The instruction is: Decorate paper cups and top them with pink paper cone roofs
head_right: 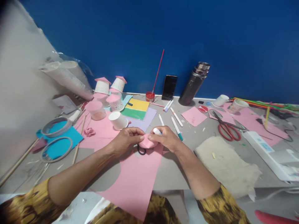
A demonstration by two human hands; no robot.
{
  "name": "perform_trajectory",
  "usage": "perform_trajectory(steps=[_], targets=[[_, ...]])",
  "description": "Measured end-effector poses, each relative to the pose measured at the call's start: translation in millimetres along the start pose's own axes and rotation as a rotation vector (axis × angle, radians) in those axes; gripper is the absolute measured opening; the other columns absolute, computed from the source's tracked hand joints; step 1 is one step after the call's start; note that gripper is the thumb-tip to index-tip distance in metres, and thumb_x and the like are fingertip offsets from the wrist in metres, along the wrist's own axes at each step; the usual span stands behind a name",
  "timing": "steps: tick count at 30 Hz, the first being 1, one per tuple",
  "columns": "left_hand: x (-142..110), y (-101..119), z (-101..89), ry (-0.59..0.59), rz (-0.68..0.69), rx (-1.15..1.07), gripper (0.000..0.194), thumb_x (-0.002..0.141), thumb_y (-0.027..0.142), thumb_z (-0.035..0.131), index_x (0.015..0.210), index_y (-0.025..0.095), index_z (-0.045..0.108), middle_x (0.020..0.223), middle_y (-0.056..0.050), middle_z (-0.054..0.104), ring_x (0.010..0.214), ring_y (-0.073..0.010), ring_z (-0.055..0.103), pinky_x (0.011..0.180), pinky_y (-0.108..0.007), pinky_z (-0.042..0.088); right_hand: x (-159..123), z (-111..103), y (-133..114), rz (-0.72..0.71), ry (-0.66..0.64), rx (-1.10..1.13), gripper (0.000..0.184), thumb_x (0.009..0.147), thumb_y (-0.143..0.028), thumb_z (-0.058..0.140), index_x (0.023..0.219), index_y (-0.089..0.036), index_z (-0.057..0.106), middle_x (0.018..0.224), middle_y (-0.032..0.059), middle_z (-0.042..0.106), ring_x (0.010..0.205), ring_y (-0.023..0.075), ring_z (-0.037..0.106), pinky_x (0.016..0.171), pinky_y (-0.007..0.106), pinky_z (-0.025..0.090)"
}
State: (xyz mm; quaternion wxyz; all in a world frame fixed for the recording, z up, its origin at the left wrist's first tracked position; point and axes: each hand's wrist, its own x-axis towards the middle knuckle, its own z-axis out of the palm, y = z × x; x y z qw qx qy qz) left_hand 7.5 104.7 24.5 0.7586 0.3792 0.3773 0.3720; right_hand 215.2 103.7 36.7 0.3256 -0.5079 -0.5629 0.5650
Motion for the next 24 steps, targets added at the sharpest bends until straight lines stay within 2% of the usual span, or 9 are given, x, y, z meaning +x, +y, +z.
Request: perform_trajectory(steps=[3,6,11,15,20,24], targets=[[0.5,0.2,-1.1,-0.050,-0.082,-0.027,0.036,0.059,0.030,0.097,0.080,0.013,0.074,0.062,-0.004,0.066,0.051,-0.0144,0.060,0.053,-0.029,0.051,0.8,2.8,4.9,0.035,0.024,0.105,0.039,0.063,-0.049,0.087,0.068,-0.016,0.066,0.058,-0.0050,0.053,0.055,0.0096,0.042,0.054,0.025,0.033],[1.1,1.9,-2.2,-0.086,-0.092,-0.034,0.031,0.065,0.031,0.094,0.074,0.012,0.071,0.060,-0.001,0.061,0.050,-0.0104,0.053,0.053,-0.026,0.048,2.4,7.0,7.2,0.082,0.031,0.271,0.039,0.058,-0.045,0.088,0.065,-0.018,0.062,0.054,-0.0070,0.049,0.051,0.0089,0.041,0.053,0.025,0.034],[0.5,4.2,-2.3,-0.116,-0.066,-0.067,0.034,0.072,0.039,0.087,0.067,0.015,0.063,0.063,-0.001,0.057,0.051,-0.0123,0.053,0.055,-0.029,0.050,5.7,13.9,7.8,0.120,0.063,0.413,0.041,0.054,-0.042,0.090,0.063,-0.018,0.058,0.053,-0.0070,0.048,0.050,0.0088,0.042,0.051,0.025,0.033],[-1.0,4.2,-0.1,-0.091,-0.050,-0.040,0.036,0.069,0.041,0.090,0.072,0.014,0.067,0.066,-0.002,0.061,0.055,-0.0128,0.055,0.058,-0.029,0.050,6.7,17.5,10.9,0.061,0.150,0.404,0.044,0.057,-0.046,0.091,0.064,-0.018,0.058,0.055,-0.0059,0.050,0.051,0.0091,0.043,0.050,0.024,0.032],[0.6,1.1,-0.1,0.023,-0.018,-0.025,0.039,0.060,0.036,0.096,0.068,0.014,0.065,0.064,-0.003,0.064,0.054,-0.0104,0.054,0.053,-0.023,0.040,6.6,16.8,17.9,-0.052,0.188,0.276,0.040,0.067,-0.049,0.087,0.071,-0.017,0.064,0.059,-0.0049,0.051,0.055,0.0098,0.042,0.051,0.025,0.031],[1.1,-1.0,-1.2,0.033,0.019,-0.037,0.040,0.059,0.036,0.097,0.072,0.014,0.067,0.066,-0.004,0.067,0.053,-0.0101,0.055,0.054,-0.023,0.043,6.9,16.6,18.3,-0.114,0.239,0.201,0.039,0.068,-0.050,0.087,0.070,-0.017,0.065,0.059,-0.0046,0.050,0.056,0.0100,0.040,0.052,0.025,0.032]])
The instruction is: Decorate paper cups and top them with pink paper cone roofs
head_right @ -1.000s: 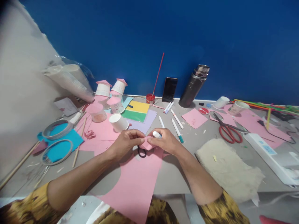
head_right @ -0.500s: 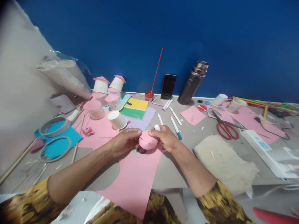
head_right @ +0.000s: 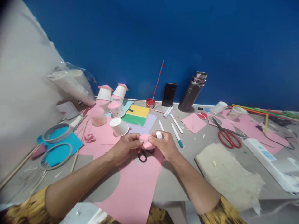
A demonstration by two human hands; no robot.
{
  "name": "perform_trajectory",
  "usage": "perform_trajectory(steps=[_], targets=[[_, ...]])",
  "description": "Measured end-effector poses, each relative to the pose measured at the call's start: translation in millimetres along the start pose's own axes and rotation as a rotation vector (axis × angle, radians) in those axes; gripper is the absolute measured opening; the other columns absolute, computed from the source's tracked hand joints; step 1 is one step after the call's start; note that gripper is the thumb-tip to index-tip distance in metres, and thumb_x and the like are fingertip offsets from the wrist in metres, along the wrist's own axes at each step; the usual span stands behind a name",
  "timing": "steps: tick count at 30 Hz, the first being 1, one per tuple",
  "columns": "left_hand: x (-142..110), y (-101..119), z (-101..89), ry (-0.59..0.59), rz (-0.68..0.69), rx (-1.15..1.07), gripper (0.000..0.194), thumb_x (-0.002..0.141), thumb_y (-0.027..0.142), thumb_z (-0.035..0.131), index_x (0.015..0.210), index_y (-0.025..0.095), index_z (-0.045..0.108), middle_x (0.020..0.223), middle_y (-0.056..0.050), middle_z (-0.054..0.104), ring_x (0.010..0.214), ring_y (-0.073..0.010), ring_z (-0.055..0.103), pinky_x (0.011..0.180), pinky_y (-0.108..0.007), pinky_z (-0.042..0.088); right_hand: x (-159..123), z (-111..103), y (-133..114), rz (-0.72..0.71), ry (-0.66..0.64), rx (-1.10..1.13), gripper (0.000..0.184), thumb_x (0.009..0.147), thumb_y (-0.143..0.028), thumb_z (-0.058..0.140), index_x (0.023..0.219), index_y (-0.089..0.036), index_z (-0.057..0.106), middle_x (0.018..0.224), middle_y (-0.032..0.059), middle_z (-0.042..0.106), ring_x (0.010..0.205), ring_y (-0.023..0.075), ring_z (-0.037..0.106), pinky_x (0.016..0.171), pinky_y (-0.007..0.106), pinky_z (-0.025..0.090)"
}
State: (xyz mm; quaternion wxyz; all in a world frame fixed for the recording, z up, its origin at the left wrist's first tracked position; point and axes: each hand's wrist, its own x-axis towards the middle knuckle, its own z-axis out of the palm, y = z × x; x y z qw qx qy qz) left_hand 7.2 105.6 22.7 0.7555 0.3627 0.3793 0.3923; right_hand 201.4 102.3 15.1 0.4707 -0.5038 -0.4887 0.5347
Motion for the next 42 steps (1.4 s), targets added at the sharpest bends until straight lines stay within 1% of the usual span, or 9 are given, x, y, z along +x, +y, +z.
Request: perform_trajectory(steps=[5,9,13,20,23,27,30,36,42], targets=[[-3.3,1.4,1.9,-0.082,-0.037,0.017,0.039,0.066,0.039,0.093,0.078,0.015,0.066,0.073,-0.009,0.073,0.060,-0.0177,0.066,0.055,-0.028,0.051,0.1,3.8,-2.1,0.035,0.022,0.133,0.044,0.062,-0.052,0.089,0.067,-0.018,0.062,0.055,-0.0071,0.044,0.052,0.0083,0.035,0.048,0.024,0.028],[-4.2,1.7,1.7,-0.158,0.001,0.003,0.038,0.075,0.043,0.086,0.093,0.016,0.066,0.082,-0.014,0.077,0.067,-0.0231,0.072,0.054,-0.030,0.054,-1.3,5.2,-0.4,-0.010,0.046,0.120,0.041,0.066,-0.053,0.088,0.069,-0.019,0.064,0.053,-0.0068,0.043,0.051,0.0089,0.035,0.048,0.026,0.028],[-3.3,-2.6,0.0,-0.158,0.059,0.000,0.037,0.075,0.039,0.088,0.097,0.017,0.066,0.087,-0.013,0.077,0.073,-0.0252,0.074,0.052,-0.029,0.055,-4.7,7.1,-1.4,-0.128,0.125,-0.025,0.035,0.073,-0.050,0.084,0.068,-0.019,0.068,0.062,-0.0015,0.054,0.056,0.0120,0.042,0.052,0.028,0.034],[-7.1,0.9,5.7,-0.113,0.126,0.090,0.029,0.080,0.036,0.084,0.089,0.014,0.068,0.082,-0.015,0.078,0.068,-0.0270,0.076,0.053,-0.031,0.056,-12.1,12.3,-10.9,-0.336,0.069,-0.126,0.023,0.078,-0.040,0.080,0.067,-0.022,0.070,0.074,0.0025,0.064,0.070,0.0179,0.055,0.069,0.033,0.047],[-8.3,4.2,5.7,-0.101,0.112,0.102,0.027,0.079,0.034,0.083,0.089,0.012,0.070,0.084,-0.016,0.078,0.064,-0.0265,0.074,0.053,-0.033,0.056,-11.2,10.2,-9.6,-0.297,0.026,-0.075,0.025,0.076,-0.043,0.082,0.070,-0.021,0.072,0.070,0.0009,0.061,0.065,0.0153,0.052,0.062,0.031,0.045],[-5.9,3.3,1.0,-0.105,0.069,0.079,0.026,0.080,0.032,0.081,0.094,0.011,0.075,0.086,-0.018,0.079,0.068,-0.0286,0.076,0.057,-0.035,0.056,-4.2,2.3,-7.1,-0.074,0.053,0.034,0.036,0.073,-0.051,0.083,0.085,-0.018,0.074,0.060,-0.0046,0.050,0.052,0.0102,0.041,0.049,0.025,0.033],[-3.7,3.4,-1.0,-0.098,0.048,0.051,0.029,0.079,0.033,0.082,0.096,0.011,0.077,0.083,-0.017,0.079,0.073,-0.0303,0.077,0.061,-0.034,0.056,0.3,-3.1,-9.3,0.007,0.061,0.008,0.040,0.067,-0.052,0.087,0.080,-0.018,0.071,0.061,-0.0048,0.050,0.053,0.0091,0.040,0.048,0.024,0.032],[-3.2,7.5,1.8,-0.020,0.060,0.048,0.033,0.069,0.033,0.090,0.090,0.010,0.079,0.084,-0.015,0.079,0.074,-0.0290,0.077,0.071,-0.039,0.058,-1.5,-6.1,-11.7,-0.080,-0.023,0.078,0.037,0.073,-0.052,0.085,0.073,-0.018,0.069,0.060,-0.0054,0.046,0.053,0.0080,0.034,0.048,0.024,0.030],[-9.9,8.5,9.4,-0.031,0.043,0.248,0.029,0.069,0.034,0.089,0.078,0.014,0.071,0.077,-0.011,0.075,0.056,-0.0223,0.069,0.053,-0.033,0.053,-6.4,-7.6,-20.5,-0.229,-0.058,-0.183,0.026,0.075,-0.044,0.081,0.079,-0.019,0.076,0.071,-0.0004,0.063,0.062,0.0125,0.050,0.058,0.026,0.040]])
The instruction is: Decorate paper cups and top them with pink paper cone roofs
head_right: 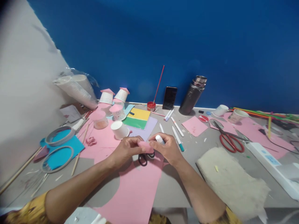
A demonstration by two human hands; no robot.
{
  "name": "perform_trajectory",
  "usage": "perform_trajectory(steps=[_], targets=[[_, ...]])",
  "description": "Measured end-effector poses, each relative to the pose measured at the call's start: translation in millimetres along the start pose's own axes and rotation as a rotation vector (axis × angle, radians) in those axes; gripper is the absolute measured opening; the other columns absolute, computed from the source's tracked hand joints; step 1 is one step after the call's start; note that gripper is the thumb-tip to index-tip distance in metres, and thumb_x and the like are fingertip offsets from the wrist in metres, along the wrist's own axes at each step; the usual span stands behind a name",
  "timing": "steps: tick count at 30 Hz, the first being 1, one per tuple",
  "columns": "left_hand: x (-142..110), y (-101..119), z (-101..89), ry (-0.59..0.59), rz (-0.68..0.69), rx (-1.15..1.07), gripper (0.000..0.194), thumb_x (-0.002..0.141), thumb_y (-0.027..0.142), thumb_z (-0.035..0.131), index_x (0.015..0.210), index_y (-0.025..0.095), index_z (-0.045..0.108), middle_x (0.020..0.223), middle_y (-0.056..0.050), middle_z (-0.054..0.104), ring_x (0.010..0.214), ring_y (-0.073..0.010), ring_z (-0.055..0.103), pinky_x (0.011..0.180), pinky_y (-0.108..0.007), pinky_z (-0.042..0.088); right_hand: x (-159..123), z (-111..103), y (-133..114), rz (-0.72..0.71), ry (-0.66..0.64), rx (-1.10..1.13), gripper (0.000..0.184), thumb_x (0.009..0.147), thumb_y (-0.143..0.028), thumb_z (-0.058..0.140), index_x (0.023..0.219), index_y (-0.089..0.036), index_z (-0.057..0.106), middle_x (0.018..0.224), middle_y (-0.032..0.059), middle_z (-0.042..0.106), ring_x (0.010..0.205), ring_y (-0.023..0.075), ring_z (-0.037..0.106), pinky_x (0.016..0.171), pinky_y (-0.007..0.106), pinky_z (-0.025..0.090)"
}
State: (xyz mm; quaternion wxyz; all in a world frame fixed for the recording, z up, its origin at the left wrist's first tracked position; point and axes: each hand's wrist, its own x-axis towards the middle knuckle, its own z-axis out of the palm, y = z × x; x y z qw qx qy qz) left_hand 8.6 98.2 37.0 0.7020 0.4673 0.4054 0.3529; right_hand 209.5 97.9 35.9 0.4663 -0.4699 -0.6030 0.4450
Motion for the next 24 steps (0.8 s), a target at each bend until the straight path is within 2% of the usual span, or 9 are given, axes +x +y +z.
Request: perform_trajectory(steps=[4,6,9,11,14,16,17,20,24], targets=[[-3.8,3.4,1.2,-0.020,0.084,0.226,0.023,0.070,0.029,0.086,0.067,0.015,0.068,0.077,-0.006,0.068,0.063,-0.0190,0.068,0.059,-0.030,0.053,-3.9,2.8,-8.9,0.030,-0.155,-0.115,0.020,0.074,-0.037,0.079,0.071,-0.018,0.073,0.065,-0.0012,0.063,0.063,0.0134,0.053,0.058,0.025,0.041],[-3.3,3.8,-0.9,0.022,0.174,0.309,0.020,0.069,0.027,0.087,0.074,0.015,0.072,0.089,-0.007,0.069,0.078,-0.0206,0.069,0.069,-0.031,0.054,-4.1,5.3,-8.9,0.054,-0.127,-0.106,0.019,0.074,-0.034,0.079,0.068,-0.018,0.071,0.063,-0.0020,0.062,0.060,0.0119,0.051,0.056,0.024,0.040],[0.8,0.2,-4.8,0.225,0.290,0.270,0.052,0.064,0.025,0.091,0.113,0.021,0.073,0.120,-0.009,0.067,0.103,-0.0237,0.065,0.085,-0.034,0.054,0.7,9.6,-3.3,0.104,0.135,0.132,0.030,0.067,-0.041,0.088,0.066,-0.018,0.068,0.057,-0.0047,0.056,0.052,0.0086,0.044,0.048,0.022,0.036],[4.3,-5.1,-5.6,0.300,0.260,0.134,0.065,0.064,0.026,0.091,0.124,0.022,0.067,0.122,-0.010,0.065,0.104,-0.0226,0.064,0.085,-0.034,0.053,6.1,13.3,1.9,0.169,0.328,0.418,0.044,0.056,-0.048,0.096,0.070,-0.019,0.066,0.054,-0.0071,0.052,0.048,0.0070,0.041,0.043,0.019,0.031],[7.0,-14.5,-0.6,0.103,0.028,-0.095,0.048,0.065,0.030,0.091,0.106,0.017,0.069,0.096,-0.007,0.067,0.077,-0.0180,0.064,0.069,-0.033,0.053,10.6,22.1,7.9,0.256,0.429,0.737,0.056,0.044,-0.046,0.103,0.074,-0.020,0.063,0.056,-0.0074,0.057,0.049,0.0069,0.048,0.042,0.016,0.036],[6.5,-19.0,5.7,-0.048,-0.096,-0.210,0.045,0.064,0.030,0.092,0.100,0.017,0.068,0.093,-0.006,0.069,0.064,-0.0145,0.061,0.063,-0.034,0.053,8.9,30.0,10.0,0.291,0.395,0.820,0.054,0.048,-0.043,0.103,0.075,-0.020,0.063,0.058,-0.0060,0.061,0.049,0.0070,0.051,0.044,0.017,0.040],[6.1,-20.2,8.9,-0.055,-0.114,-0.257,0.045,0.064,0.029,0.093,0.099,0.017,0.068,0.095,-0.007,0.071,0.062,-0.0127,0.059,0.062,-0.033,0.053,7.0,34.3,10.4,0.302,0.363,0.846,0.052,0.051,-0.042,0.103,0.076,-0.019,0.063,0.058,-0.0052,0.062,0.048,0.0069,0.051,0.044,0.017,0.042],[6.9,-19.7,15.5,-0.003,-0.054,-0.355,0.042,0.064,0.026,0.094,0.097,0.017,0.070,0.089,-0.006,0.073,0.063,-0.0119,0.061,0.061,-0.026,0.049,0.0,46.9,10.2,0.322,0.286,0.901,0.048,0.057,-0.041,0.101,0.077,-0.018,0.065,0.059,-0.0046,0.062,0.046,0.0057,0.048,0.045,0.018,0.044],[12.7,-16.3,14.0,-0.021,0.062,-0.425,0.041,0.065,0.030,0.094,0.097,0.011,0.077,0.080,-0.009,0.075,0.068,-0.0172,0.067,0.067,-0.028,0.050,-5.9,58.6,9.2,0.324,0.304,0.918,0.050,0.050,-0.036,0.104,0.073,-0.018,0.064,0.059,-0.0069,0.057,0.049,0.0046,0.046,0.042,0.015,0.038]])
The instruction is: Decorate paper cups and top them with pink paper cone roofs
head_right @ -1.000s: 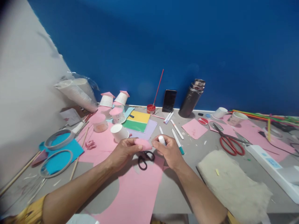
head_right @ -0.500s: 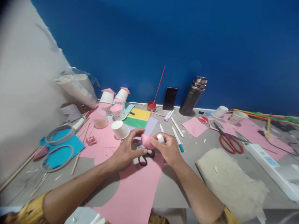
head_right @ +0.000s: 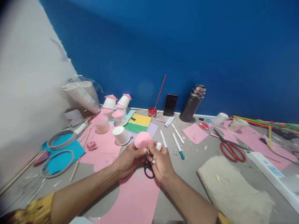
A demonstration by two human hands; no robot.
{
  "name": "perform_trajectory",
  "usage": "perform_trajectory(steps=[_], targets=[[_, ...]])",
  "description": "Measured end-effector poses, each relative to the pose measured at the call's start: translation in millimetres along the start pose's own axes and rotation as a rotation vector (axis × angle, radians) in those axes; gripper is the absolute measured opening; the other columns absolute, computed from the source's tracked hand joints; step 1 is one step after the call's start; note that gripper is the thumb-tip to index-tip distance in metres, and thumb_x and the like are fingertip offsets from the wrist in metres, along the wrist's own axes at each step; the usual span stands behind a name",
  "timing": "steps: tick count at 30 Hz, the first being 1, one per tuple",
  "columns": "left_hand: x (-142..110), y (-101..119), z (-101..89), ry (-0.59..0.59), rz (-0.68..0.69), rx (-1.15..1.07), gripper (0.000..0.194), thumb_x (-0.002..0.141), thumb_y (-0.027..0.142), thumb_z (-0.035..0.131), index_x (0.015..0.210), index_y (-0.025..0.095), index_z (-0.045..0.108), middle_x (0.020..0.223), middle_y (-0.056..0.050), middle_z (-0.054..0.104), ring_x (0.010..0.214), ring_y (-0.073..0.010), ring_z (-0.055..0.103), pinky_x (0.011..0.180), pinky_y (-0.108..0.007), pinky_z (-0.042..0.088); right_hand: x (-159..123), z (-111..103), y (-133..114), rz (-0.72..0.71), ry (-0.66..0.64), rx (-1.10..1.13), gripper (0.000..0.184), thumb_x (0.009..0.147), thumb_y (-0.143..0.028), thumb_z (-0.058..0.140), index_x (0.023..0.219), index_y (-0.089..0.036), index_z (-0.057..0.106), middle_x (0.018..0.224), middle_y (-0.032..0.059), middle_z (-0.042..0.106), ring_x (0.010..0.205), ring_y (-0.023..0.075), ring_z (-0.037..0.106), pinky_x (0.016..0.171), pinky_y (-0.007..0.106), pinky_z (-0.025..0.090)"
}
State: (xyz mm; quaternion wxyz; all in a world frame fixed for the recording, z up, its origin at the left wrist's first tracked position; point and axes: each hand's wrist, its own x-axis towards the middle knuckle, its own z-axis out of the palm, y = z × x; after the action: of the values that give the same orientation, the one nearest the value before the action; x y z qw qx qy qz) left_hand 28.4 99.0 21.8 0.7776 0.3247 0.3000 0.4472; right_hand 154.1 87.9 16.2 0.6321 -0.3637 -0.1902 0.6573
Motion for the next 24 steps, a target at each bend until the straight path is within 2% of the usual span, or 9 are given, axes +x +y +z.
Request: perform_trajectory(steps=[3,6,10,13,16,19,24], targets=[[2.2,4.6,-3.4,-0.003,-0.017,-0.026,0.040,0.065,0.033,0.094,0.095,0.011,0.079,0.081,-0.010,0.075,0.065,-0.0172,0.067,0.068,-0.030,0.050,-0.9,-1.3,0.4,0.014,-0.040,-0.053,0.047,0.051,-0.035,0.104,0.074,-0.017,0.066,0.059,-0.0067,0.053,0.052,0.0059,0.046,0.042,0.016,0.037],[1.4,10.3,-6.8,-0.019,-0.020,-0.015,0.036,0.066,0.034,0.094,0.090,0.010,0.080,0.079,-0.010,0.074,0.068,-0.0158,0.064,0.063,-0.026,0.044,1.1,-7.2,-7.8,0.045,-0.125,-0.082,0.042,0.056,-0.035,0.101,0.078,-0.018,0.069,0.061,-0.0061,0.052,0.053,0.0063,0.045,0.043,0.015,0.034],[0.3,14.1,-11.2,-0.023,-0.038,0.054,0.036,0.063,0.032,0.096,0.087,0.010,0.081,0.080,-0.009,0.071,0.065,-0.0113,0.053,0.062,-0.024,0.039,5.7,-15.1,-24.0,0.100,-0.208,-0.117,0.044,0.062,-0.045,0.098,0.070,-0.017,0.065,0.064,-0.0038,0.055,0.050,0.0039,0.040,0.041,0.014,0.028],[0.7,13.3,-13.6,-0.023,-0.053,0.096,0.037,0.059,0.035,0.097,0.082,0.011,0.080,0.071,-0.005,0.066,0.060,-0.0101,0.046,0.062,-0.026,0.038,7.8,-17.0,-30.8,0.084,-0.199,-0.164,0.047,0.061,-0.046,0.098,0.066,-0.017,0.062,0.060,-0.0051,0.053,0.047,0.0031,0.037,0.041,0.014,0.028],[1.0,12.4,-14.1,-0.035,-0.065,0.122,0.036,0.060,0.037,0.097,0.078,0.012,0.079,0.064,-0.003,0.061,0.060,-0.0109,0.046,0.063,-0.027,0.038,8.0,-16.4,-31.6,0.049,-0.171,-0.206,0.044,0.058,-0.041,0.099,0.070,-0.017,0.063,0.056,-0.0072,0.050,0.046,0.0032,0.037,0.041,0.014,0.029],[0.9,12.2,-13.5,-0.038,-0.082,0.131,0.035,0.062,0.038,0.096,0.077,0.012,0.078,0.063,-0.002,0.059,0.060,-0.0112,0.047,0.065,-0.027,0.039,7.3,-15.7,-30.3,0.016,-0.165,-0.236,0.043,0.060,-0.040,0.097,0.072,-0.018,0.063,0.053,-0.0085,0.047,0.045,0.0042,0.038,0.041,0.015,0.030],[1.0,12.3,-13.2,-0.017,-0.087,0.121,0.036,0.061,0.038,0.096,0.077,0.012,0.077,0.065,-0.002,0.060,0.059,-0.0104,0.046,0.065,-0.027,0.040,6.1,-14.9,-31.6,0.014,-0.166,-0.274,0.044,0.061,-0.043,0.096,0.072,-0.018,0.061,0.056,-0.0071,0.049,0.046,0.0047,0.039,0.041,0.016,0.029]])
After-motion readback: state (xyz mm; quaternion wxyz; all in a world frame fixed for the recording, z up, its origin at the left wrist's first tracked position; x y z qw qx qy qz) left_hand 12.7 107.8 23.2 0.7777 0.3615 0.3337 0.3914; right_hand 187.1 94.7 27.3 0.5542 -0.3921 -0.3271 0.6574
